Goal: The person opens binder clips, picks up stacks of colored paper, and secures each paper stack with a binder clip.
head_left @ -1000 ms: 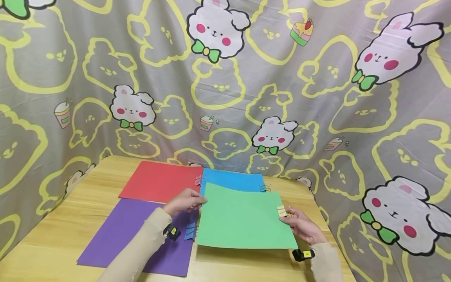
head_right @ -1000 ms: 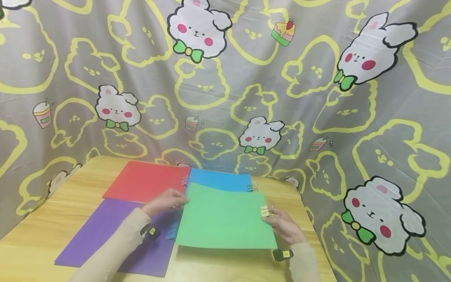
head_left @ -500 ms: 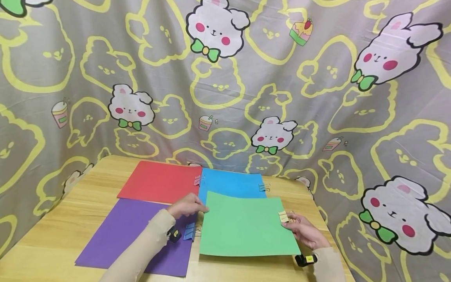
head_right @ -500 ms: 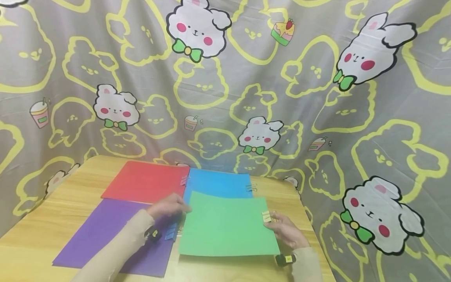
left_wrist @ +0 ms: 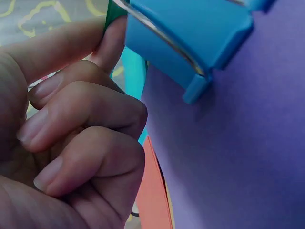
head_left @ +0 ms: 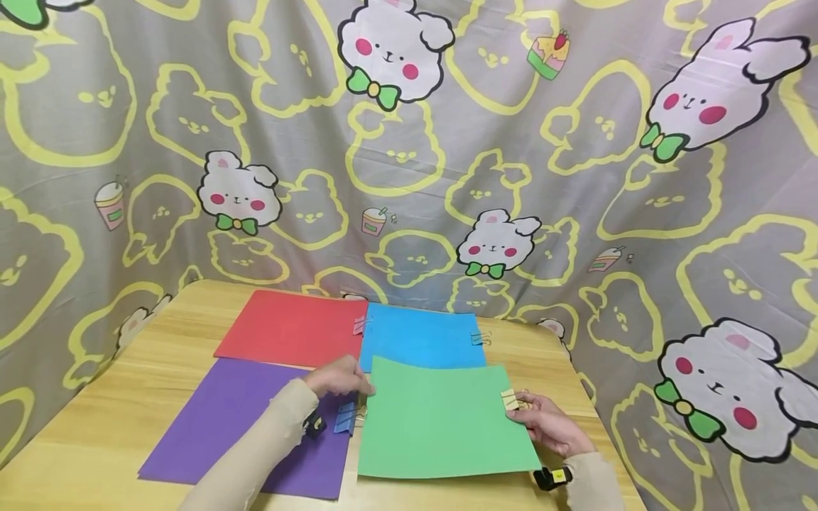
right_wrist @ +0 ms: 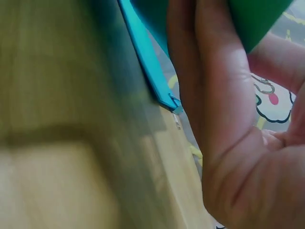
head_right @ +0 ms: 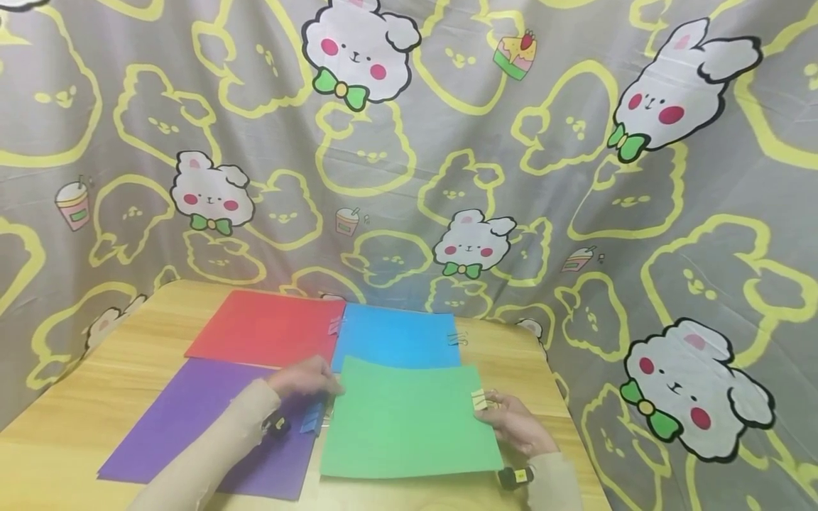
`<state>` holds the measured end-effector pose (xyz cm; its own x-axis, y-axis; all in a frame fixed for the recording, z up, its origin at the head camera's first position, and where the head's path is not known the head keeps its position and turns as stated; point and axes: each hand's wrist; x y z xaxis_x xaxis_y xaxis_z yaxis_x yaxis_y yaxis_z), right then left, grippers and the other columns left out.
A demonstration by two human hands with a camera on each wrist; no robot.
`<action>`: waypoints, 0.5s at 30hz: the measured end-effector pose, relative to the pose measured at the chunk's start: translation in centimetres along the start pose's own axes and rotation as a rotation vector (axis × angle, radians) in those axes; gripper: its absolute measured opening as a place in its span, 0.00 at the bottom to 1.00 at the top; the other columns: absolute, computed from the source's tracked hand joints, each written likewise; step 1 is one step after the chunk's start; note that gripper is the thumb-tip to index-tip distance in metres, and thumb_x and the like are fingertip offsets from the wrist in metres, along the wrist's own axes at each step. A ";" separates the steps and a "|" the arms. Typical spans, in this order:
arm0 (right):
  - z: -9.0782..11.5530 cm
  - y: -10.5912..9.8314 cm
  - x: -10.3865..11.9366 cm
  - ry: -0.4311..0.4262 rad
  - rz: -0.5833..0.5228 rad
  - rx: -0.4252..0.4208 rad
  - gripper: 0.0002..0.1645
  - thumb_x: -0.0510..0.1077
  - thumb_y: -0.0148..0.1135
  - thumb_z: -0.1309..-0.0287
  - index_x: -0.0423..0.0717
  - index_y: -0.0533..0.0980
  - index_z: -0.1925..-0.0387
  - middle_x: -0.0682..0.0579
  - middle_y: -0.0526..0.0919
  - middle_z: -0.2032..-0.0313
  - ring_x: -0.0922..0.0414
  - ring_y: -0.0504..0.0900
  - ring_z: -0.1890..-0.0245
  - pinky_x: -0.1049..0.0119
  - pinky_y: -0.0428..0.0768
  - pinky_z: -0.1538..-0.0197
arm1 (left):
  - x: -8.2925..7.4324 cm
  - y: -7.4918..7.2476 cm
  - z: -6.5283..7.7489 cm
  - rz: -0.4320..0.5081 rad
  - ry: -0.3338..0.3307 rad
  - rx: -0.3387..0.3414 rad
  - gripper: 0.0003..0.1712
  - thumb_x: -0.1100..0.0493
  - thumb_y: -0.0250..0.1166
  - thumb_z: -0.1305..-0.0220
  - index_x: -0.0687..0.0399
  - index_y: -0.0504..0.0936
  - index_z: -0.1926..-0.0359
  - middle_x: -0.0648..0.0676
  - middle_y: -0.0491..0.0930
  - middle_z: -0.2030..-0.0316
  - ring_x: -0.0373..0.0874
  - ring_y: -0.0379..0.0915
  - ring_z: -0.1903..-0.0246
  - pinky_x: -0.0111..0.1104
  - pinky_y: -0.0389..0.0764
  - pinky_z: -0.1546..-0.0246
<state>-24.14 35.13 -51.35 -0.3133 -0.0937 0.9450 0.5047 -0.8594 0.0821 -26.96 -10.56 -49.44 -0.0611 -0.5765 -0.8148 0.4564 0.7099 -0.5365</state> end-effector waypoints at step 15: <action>-0.4 0.9 -0.9 0.036 0.021 -0.015 0.52 0.36 0.55 0.33 0.27 0.30 0.27 0.63 0.80 0.73 0.70 0.79 0.77 0.73 0.82 0.67 | 0.2 0.2 0.7 0.009 -0.034 0.043 0.30 0.57 0.71 0.42 0.48 0.64 0.94 0.41 0.51 0.93 0.35 0.41 0.90 0.27 0.49 0.88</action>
<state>-23.74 34.25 -52.30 -0.3314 -0.1298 0.9345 0.4996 -0.8644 0.0571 -26.28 -10.78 -49.61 -0.0272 -0.5838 -0.8114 0.4949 0.6974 -0.5184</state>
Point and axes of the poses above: each hand's wrist, its own z-axis away from the middle knuckle, its own y-axis out of the palm, x = y × z
